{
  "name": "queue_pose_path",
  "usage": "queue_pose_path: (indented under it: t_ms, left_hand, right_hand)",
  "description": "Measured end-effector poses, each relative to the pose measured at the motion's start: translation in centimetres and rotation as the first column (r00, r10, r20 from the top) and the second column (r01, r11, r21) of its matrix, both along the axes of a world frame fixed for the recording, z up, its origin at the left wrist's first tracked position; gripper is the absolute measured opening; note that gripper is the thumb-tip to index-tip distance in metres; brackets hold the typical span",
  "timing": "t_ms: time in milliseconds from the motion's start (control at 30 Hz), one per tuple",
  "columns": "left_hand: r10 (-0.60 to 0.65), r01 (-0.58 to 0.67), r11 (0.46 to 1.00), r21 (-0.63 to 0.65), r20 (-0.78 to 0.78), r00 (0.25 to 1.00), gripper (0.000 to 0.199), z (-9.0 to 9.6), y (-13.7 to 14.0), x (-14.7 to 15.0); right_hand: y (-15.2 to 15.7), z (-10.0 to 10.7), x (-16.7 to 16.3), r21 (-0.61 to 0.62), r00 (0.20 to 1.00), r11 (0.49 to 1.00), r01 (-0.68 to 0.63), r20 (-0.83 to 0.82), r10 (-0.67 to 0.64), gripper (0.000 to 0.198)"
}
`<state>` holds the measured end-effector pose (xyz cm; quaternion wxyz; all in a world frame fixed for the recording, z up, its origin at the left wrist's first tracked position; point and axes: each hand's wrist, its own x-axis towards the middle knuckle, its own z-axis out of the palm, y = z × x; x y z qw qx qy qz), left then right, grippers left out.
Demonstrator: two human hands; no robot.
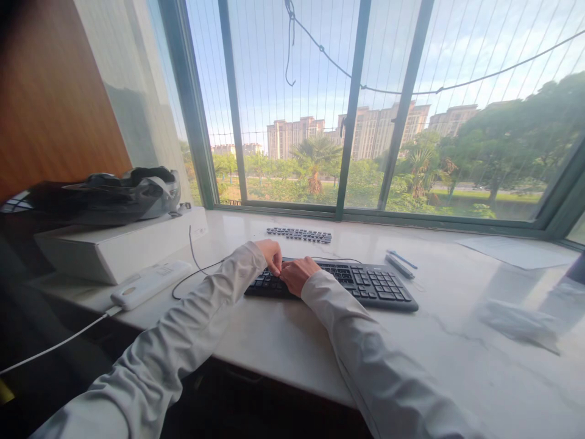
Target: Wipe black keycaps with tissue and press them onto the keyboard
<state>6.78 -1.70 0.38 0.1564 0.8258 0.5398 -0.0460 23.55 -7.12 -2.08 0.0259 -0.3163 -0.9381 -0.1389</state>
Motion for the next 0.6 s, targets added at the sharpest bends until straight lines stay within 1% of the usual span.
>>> queue_pose_path:
  t_ms: [100, 233, 467, 600]
  left_hand:
    - [0.0, 0.0, 1.0, -0.015, -0.008, 1.0, 0.043, 0.0, 0.1, 0.1]
    - [0.038, -0.039, 0.998, -0.053, -0.013, 0.999, 0.044, 0.0, 0.3, 0.2]
    - [0.055, -0.048, 0.984, -0.172, 0.035, 0.998, 0.048, 0.3, 1.0, -0.4]
    - [0.071, -0.061, 0.977, -0.203, 0.039, 0.997, 0.051, 0.5, 1.3, -0.5]
  right_hand:
    - [-0.1, -0.1, -0.1, 0.019, 1.0, 1.0, 0.007, 0.005, -0.007, 0.032]
    - [-0.2, -0.2, -0.1, 0.039, 1.0, 0.999, -0.007, -0.012, 0.008, 0.033]
    - [0.4, -0.5, 0.1, -0.012, 0.998, 0.999, -0.034, -0.055, 0.033, 0.032]
    - [0.5, -0.6, 0.0, -0.011, 0.997, 1.0, -0.025, -0.073, 0.024, 0.031]
